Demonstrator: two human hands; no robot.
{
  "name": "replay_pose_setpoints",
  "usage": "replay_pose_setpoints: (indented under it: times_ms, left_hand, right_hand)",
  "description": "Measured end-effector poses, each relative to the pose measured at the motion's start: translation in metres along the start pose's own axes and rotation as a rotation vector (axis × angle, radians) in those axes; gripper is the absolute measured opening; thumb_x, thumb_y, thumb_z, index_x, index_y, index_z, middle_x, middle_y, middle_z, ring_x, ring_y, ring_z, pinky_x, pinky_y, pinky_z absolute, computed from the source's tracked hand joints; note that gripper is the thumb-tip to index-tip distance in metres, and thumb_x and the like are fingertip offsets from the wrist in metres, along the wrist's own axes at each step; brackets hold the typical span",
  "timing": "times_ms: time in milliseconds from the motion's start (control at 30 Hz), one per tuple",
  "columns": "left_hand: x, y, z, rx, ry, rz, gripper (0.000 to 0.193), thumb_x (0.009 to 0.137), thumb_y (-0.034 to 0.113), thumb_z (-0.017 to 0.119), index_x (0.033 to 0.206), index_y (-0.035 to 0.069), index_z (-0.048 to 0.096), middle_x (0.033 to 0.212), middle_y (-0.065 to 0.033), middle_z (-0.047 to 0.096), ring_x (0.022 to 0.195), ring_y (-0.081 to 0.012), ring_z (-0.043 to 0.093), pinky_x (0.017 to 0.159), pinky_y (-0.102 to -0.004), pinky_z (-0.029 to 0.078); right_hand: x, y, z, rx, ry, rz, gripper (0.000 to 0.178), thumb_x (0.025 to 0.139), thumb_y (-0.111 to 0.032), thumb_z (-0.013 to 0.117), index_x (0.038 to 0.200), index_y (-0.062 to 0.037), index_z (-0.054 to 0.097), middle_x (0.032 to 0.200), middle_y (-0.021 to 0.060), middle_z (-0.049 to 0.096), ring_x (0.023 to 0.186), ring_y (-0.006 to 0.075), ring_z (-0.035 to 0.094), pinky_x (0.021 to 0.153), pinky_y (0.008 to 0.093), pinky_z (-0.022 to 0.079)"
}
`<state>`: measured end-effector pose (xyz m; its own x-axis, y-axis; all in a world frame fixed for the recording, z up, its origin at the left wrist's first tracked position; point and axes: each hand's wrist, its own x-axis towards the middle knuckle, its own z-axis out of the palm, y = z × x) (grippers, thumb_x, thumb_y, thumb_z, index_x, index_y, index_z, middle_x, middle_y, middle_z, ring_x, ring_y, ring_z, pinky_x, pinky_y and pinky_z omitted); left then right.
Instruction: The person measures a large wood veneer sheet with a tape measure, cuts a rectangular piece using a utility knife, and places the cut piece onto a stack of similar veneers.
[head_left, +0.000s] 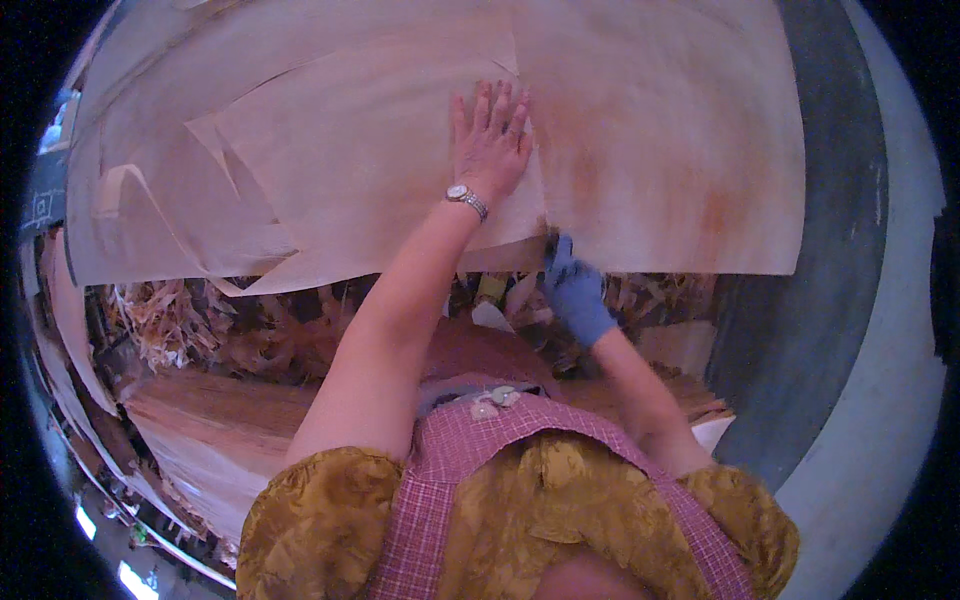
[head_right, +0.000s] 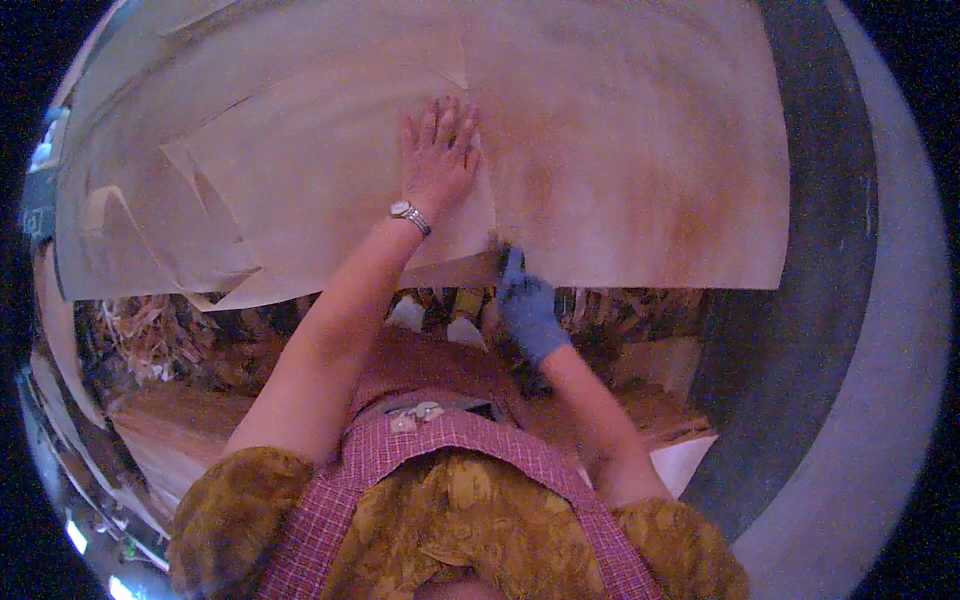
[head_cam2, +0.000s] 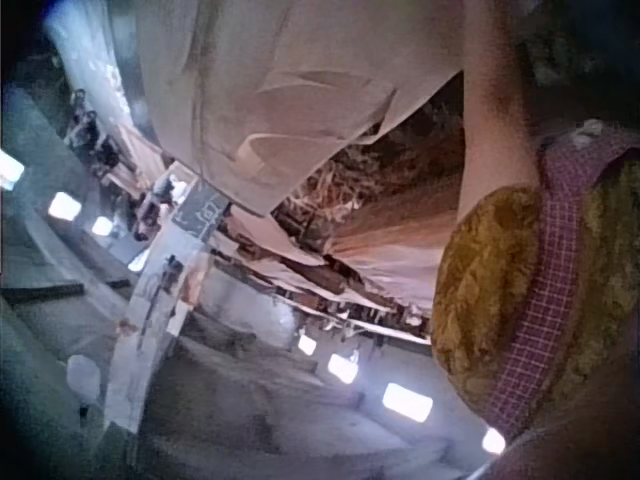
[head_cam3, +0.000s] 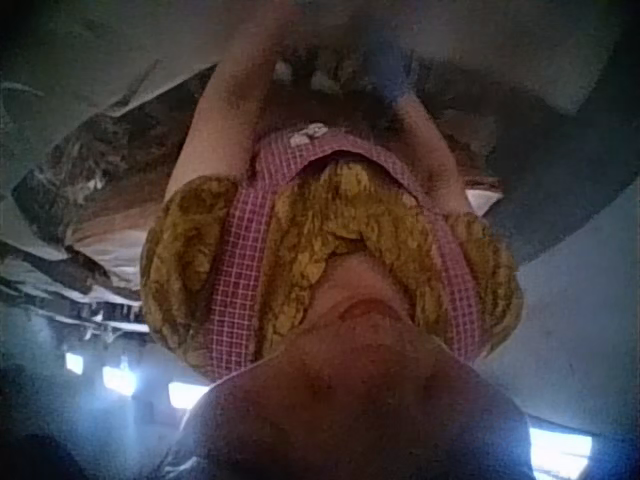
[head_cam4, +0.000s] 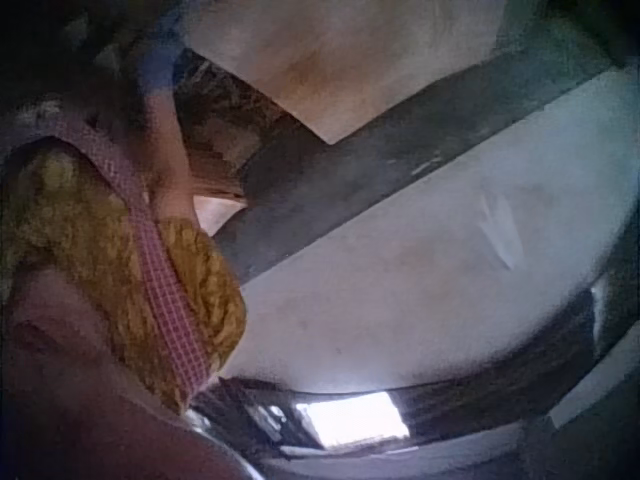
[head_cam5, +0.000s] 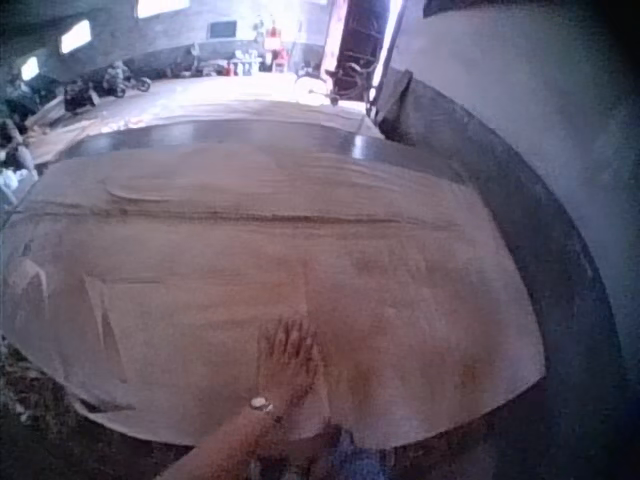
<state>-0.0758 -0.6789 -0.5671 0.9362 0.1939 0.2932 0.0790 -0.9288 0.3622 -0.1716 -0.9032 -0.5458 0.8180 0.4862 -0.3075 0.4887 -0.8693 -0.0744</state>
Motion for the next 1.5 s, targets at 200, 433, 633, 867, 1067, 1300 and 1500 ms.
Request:
replay_pose_setpoints:
  times_ms: [200,433,633,867,1067,1300,1500]
  left_hand:
    - [-0.013,-0.021,0.006,0.074,-0.057,-0.043,0.058,0.094,0.033,0.042,0.147,0.012,0.033,0.153,-0.0110,0.030,0.145,-0.0300,0.017,0.117,-0.0539,0.007]
    - [-0.134,-0.106,-0.100,-0.300,0.203,-0.213,0.073,0.082,0.031,0.069,0.142,0.004,0.036,0.146,-0.0132,0.039,0.137,-0.0341,0.031,0.114,-0.0476,0.021]
    - [-0.233,-0.184,-0.170,0.056,0.152,-0.429,0.094,0.066,0.043,0.080,0.141,0.005,0.037,0.140,-0.0130,0.043,0.132,-0.0318,0.038,0.111,-0.0467,0.026]
    - [-0.208,-0.225,-0.171,-0.073,0.008,-0.229,0.091,0.064,0.030,0.082,0.142,0.012,0.039,0.146,-0.0048,0.040,0.132,-0.0258,0.039,0.110,-0.0421,0.029]
    - [-0.196,-0.245,-0.156,0.008,-0.078,-0.155,0.083,0.066,0.025,0.080,0.140,0.015,0.043,0.145,-0.0036,0.043,0.132,-0.0238,0.040,0.109,-0.0417,0.031]
    - [-0.190,-0.244,-0.169,0.044,-0.217,-0.232,0.077,0.071,0.024,0.076,0.140,0.015,0.044,0.145,-0.0052,0.042,0.131,-0.0257,0.041,0.111,-0.0454,0.028]
    - [-0.183,-0.196,-0.148,0.053,-0.095,-0.168,0.071,0.068,0.020,0.077,0.133,0.013,0.050,0.142,-0.0085,0.045,0.128,-0.0286,0.044,0.108,-0.0423,0.036]
  right_hand:
    - [-0.031,0.007,-0.011,0.598,0.114,-0.037,0.031,0.093,-0.019,0.051,0.119,-0.0029,0.051,0.098,0.0209,0.064,0.087,0.0394,0.063,0.074,0.0449,0.050]
    - [0.034,-0.086,-0.047,0.449,0.025,-0.458,0.031,0.096,-0.013,0.046,0.126,-0.0045,0.049,0.095,0.0215,0.063,0.086,0.0427,0.062,0.072,0.0472,0.050]
    - [0.097,-0.227,-0.013,0.098,-0.056,-0.714,0.024,0.096,-0.025,0.047,0.111,-0.0065,0.047,0.078,0.0165,0.067,0.067,0.0375,0.066,0.057,0.0497,0.051]
    - [0.114,-0.302,-0.003,-0.078,-0.065,-0.644,0.030,0.095,-0.030,0.049,0.111,-0.0049,0.046,0.073,0.0171,0.068,0.064,0.0345,0.068,0.054,0.0485,0.053]
    - [0.119,-0.308,0.010,-0.170,-0.036,-0.620,0.038,0.093,-0.030,0.053,0.119,-0.0036,0.044,0.070,0.0137,0.067,0.061,0.0326,0.068,0.049,0.0479,0.052]
    - [0.091,-0.271,-0.005,-0.380,-0.267,-0.542,0.048,0.089,-0.020,0.055,0.130,-0.0018,0.041,0.074,0.0109,0.069,0.062,0.0295,0.069,0.048,0.0470,0.052]
    - [0.094,-0.245,0.019,-0.149,-0.096,-0.622,0.049,0.087,-0.018,0.053,0.132,-0.0039,0.041,0.071,0.0075,0.068,0.059,0.0238,0.069,0.044,0.0474,0.048]
